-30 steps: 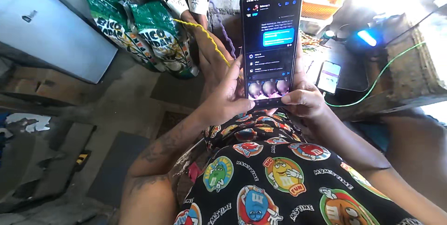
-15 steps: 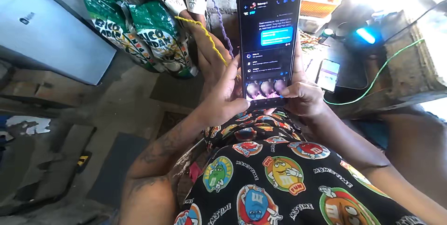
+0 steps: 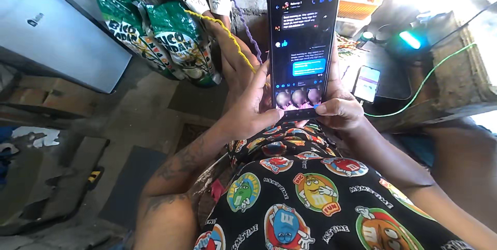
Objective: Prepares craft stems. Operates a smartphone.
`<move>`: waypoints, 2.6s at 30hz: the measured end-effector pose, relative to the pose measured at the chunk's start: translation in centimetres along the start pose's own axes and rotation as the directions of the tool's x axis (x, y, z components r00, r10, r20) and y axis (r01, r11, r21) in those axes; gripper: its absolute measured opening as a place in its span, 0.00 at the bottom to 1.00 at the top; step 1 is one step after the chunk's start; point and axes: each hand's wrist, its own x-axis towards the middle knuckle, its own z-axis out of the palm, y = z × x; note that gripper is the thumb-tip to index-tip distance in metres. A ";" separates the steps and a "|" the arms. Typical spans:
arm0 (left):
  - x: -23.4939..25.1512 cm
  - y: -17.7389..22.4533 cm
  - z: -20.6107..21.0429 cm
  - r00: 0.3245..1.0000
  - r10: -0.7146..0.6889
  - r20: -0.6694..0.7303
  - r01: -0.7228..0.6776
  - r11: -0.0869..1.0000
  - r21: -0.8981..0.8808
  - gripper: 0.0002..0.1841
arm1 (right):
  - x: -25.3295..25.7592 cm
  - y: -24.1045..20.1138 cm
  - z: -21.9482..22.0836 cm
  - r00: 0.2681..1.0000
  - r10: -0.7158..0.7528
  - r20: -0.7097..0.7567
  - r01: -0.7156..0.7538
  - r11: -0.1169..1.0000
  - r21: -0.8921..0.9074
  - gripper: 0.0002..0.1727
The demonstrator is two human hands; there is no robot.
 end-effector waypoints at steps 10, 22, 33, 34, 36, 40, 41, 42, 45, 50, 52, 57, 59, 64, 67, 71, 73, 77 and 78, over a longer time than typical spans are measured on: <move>-0.3 0.4 0.2 1.000 0.016 0.023 -0.015 0.999 -0.035 0.50 | -0.3 0.0 -0.3 1.000 0.015 0.013 -0.015 1.000 0.001 0.50; -0.1 0.0 0.2 0.999 0.048 0.006 -0.048 0.998 -0.044 0.44 | 0.3 0.1 -0.1 0.999 -0.033 0.014 0.034 0.998 -0.060 0.64; 0.0 -0.2 0.7 0.996 0.060 -0.068 -0.058 0.998 0.038 0.42 | 0.1 -0.2 0.6 0.996 0.001 -0.086 -0.013 0.990 -0.141 0.56; 0.0 -0.2 0.7 0.995 0.069 -0.074 -0.065 0.996 0.056 0.41 | 0.2 -0.2 0.6 0.995 0.005 -0.102 -0.021 0.988 -0.154 0.54; 0.1 -0.4 0.7 0.992 0.090 -0.086 -0.084 0.993 0.079 0.38 | 0.2 -0.2 0.6 0.995 0.014 -0.104 -0.033 0.983 -0.180 0.54; 0.1 -0.4 0.6 0.991 0.092 -0.093 -0.086 0.994 0.068 0.36 | 0.2 -0.2 0.5 0.997 0.001 -0.077 -0.013 0.987 -0.160 0.59; 0.1 -0.4 0.6 0.991 0.089 -0.095 -0.083 0.994 0.069 0.38 | 0.2 -0.2 0.5 0.997 -0.001 -0.073 -0.010 0.988 -0.155 0.59; 0.0 -0.4 0.5 0.991 0.087 -0.106 -0.078 0.993 0.091 0.39 | 0.2 -0.2 0.6 0.998 0.000 -0.068 -0.010 0.989 -0.148 0.60; 0.0 -0.7 0.7 0.980 0.120 -0.161 -0.087 0.976 0.200 0.42 | 0.2 -0.3 0.9 0.996 0.024 -0.084 -0.033 0.994 -0.108 0.62; 0.1 -0.4 0.4 0.990 0.109 -0.089 -0.098 0.988 0.116 0.38 | 0.2 -0.3 0.6 0.997 0.022 -0.078 -0.032 0.990 -0.135 0.65; 0.0 -0.4 0.2 0.991 0.093 -0.094 -0.080 0.988 0.135 0.38 | 0.1 -0.3 0.6 0.996 0.029 -0.083 -0.041 0.988 -0.151 0.65; 0.0 -0.3 0.1 0.991 0.096 -0.090 -0.086 0.991 0.105 0.40 | 0.2 -0.2 0.7 0.993 0.036 -0.117 -0.054 0.985 -0.161 0.64; 0.2 -0.4 0.2 0.991 0.112 -0.080 -0.106 0.992 0.075 0.35 | 0.2 -0.2 0.6 0.997 0.015 -0.073 -0.028 0.983 -0.179 0.67; 0.0 0.0 0.3 0.992 0.086 -0.093 -0.078 0.994 0.078 0.40 | 0.4 -0.5 0.9 0.996 0.024 -0.090 -0.047 0.964 -0.261 0.72; 0.0 -0.1 0.3 0.990 0.093 -0.102 -0.084 0.993 0.088 0.42 | 0.6 -0.3 0.7 0.998 0.002 -0.062 -0.018 0.967 -0.256 0.70; -0.1 0.1 0.3 0.990 0.103 -0.094 -0.096 0.992 0.083 0.42 | 0.9 -0.4 1.0 0.996 0.011 -0.092 -0.031 0.975 -0.220 0.63; 0.0 0.2 0.2 0.989 0.109 -0.103 -0.101 0.991 0.084 0.38 | 0.9 -0.5 0.9 0.996 0.020 -0.088 -0.037 0.980 -0.194 0.61; -0.1 0.2 0.4 0.987 0.134 -0.090 -0.127 0.989 0.076 0.39 | 0.8 -0.2 0.6 0.996 -0.017 -0.090 0.007 0.995 -0.101 0.53; 0.0 0.3 0.4 0.987 0.137 -0.084 -0.131 0.988 0.078 0.40 | 0.9 -0.3 0.7 0.995 -0.015 -0.101 0.004 0.994 -0.108 0.52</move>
